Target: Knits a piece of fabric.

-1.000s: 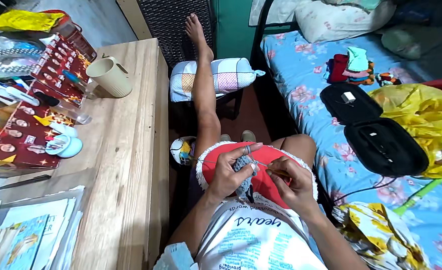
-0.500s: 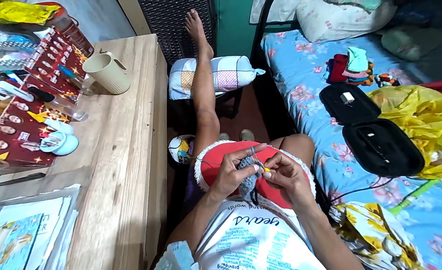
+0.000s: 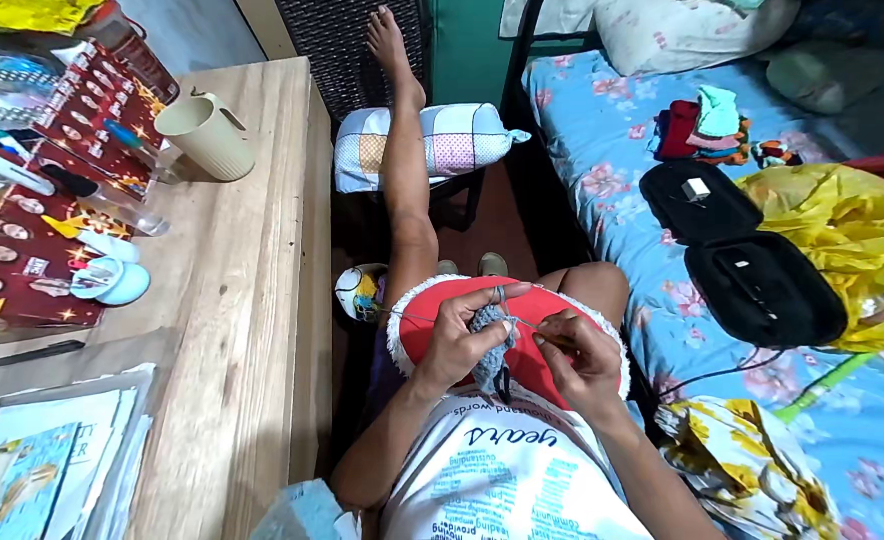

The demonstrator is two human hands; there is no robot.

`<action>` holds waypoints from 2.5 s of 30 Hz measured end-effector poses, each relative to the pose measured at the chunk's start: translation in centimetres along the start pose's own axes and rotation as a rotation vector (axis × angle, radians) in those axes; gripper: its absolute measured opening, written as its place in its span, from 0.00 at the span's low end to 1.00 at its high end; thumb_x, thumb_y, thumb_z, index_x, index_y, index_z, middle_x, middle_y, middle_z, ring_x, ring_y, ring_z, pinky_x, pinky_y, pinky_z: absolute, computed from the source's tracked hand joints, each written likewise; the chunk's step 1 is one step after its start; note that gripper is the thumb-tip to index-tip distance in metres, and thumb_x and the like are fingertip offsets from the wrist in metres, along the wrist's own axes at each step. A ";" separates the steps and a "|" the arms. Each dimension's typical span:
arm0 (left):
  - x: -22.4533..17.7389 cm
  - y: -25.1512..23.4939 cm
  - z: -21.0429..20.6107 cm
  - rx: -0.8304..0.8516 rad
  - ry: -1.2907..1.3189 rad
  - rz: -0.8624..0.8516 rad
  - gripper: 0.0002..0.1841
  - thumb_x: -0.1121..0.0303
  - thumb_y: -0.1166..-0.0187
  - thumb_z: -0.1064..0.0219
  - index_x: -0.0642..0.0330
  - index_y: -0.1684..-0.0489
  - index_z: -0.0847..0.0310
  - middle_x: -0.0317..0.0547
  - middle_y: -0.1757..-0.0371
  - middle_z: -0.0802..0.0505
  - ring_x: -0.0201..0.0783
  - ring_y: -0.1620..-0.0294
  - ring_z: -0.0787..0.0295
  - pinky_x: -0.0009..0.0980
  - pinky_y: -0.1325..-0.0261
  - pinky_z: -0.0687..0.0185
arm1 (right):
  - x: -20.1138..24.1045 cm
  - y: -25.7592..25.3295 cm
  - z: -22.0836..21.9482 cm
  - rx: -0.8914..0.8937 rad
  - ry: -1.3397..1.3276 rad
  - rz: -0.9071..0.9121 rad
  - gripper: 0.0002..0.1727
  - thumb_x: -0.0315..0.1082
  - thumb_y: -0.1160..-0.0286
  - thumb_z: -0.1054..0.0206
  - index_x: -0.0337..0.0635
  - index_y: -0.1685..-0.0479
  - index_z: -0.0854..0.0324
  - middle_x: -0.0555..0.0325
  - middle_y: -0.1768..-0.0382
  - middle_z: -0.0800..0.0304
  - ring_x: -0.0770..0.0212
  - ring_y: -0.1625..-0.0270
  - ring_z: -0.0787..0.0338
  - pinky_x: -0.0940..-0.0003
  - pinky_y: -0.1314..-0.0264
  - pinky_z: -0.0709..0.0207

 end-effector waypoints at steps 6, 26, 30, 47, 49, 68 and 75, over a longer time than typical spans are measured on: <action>-0.4 -0.2 0.9 0.058 -0.057 0.010 0.17 0.83 0.33 0.41 0.69 0.49 0.11 0.31 0.61 0.05 0.19 0.67 0.12 0.20 0.60 0.13 | -1.2 0.1 -0.1 0.088 -0.299 -0.208 0.03 0.29 0.26 0.32 0.44 0.58 0.17 0.67 0.61 0.11 0.83 0.62 0.16 0.90 0.62 0.22; 2.4 1.5 -2.4 -0.121 -0.660 -0.563 0.15 0.77 0.26 0.37 0.76 0.47 0.11 0.54 0.66 0.07 0.34 0.65 0.10 0.25 0.54 0.14 | -1.7 -0.9 -0.5 0.093 -0.512 -0.778 0.05 0.23 0.31 0.37 0.43 0.61 0.22 0.70 0.76 0.16 0.82 0.82 0.27 0.87 0.82 0.37; 0.9 1.1 -1.5 -0.060 -0.185 -0.333 0.19 0.80 0.24 0.36 0.75 0.34 0.18 0.39 0.52 0.05 0.19 0.53 0.12 0.21 0.44 0.15 | -2.0 -0.1 -1.1 0.070 -0.881 -0.767 0.07 0.25 0.32 0.33 0.48 0.61 0.17 0.68 0.74 0.11 0.82 0.82 0.23 0.87 0.82 0.35; 2.2 -0.3 0.2 0.152 0.341 0.173 0.11 0.79 0.32 0.31 0.54 0.60 0.05 0.32 0.60 0.02 0.22 0.61 0.07 0.22 0.55 0.11 | -2.6 0.3 -0.3 0.080 -0.655 -0.506 0.07 0.29 0.32 0.29 0.51 0.59 0.15 0.75 0.67 0.12 0.85 0.74 0.21 0.88 0.73 0.28; 3.4 -0.3 0.4 0.128 0.365 0.191 0.09 0.78 0.31 0.30 0.54 0.62 0.05 0.33 0.60 0.03 0.23 0.59 0.07 0.23 0.51 0.12 | -3.0 0.5 -1.3 0.078 -0.910 -0.654 0.05 0.32 0.27 0.32 0.52 0.57 0.15 0.71 0.70 0.12 0.83 0.79 0.24 0.87 0.79 0.34; -0.8 -0.2 2.3 0.298 -0.521 -0.023 0.20 0.66 0.15 0.44 0.67 0.76 0.12 0.40 0.62 0.08 0.26 0.53 0.15 0.25 0.42 0.22 | -2.6 -1.0 1.6 0.018 -0.245 -0.418 0.13 0.19 0.29 0.36 0.33 0.48 0.16 0.61 0.54 0.07 0.75 0.55 0.09 0.78 0.51 0.14; 1.1 -1.6 2.7 0.255 0.258 -0.200 0.13 0.53 0.21 0.33 0.40 0.49 0.04 0.44 0.26 0.12 0.47 0.18 0.24 0.47 0.15 0.34 | -2.4 -1.4 -0.3 0.100 -0.822 -0.513 0.15 0.26 0.31 0.27 0.47 0.45 0.10 0.65 0.53 0.05 0.77 0.58 0.09 0.80 0.57 0.15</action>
Point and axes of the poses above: each hand's wrist, its own y-axis away from the middle knuckle, its own z-axis out of the back of the hand, x = y × z, the point moved 7 cm from there along -y, towards the middle knuckle
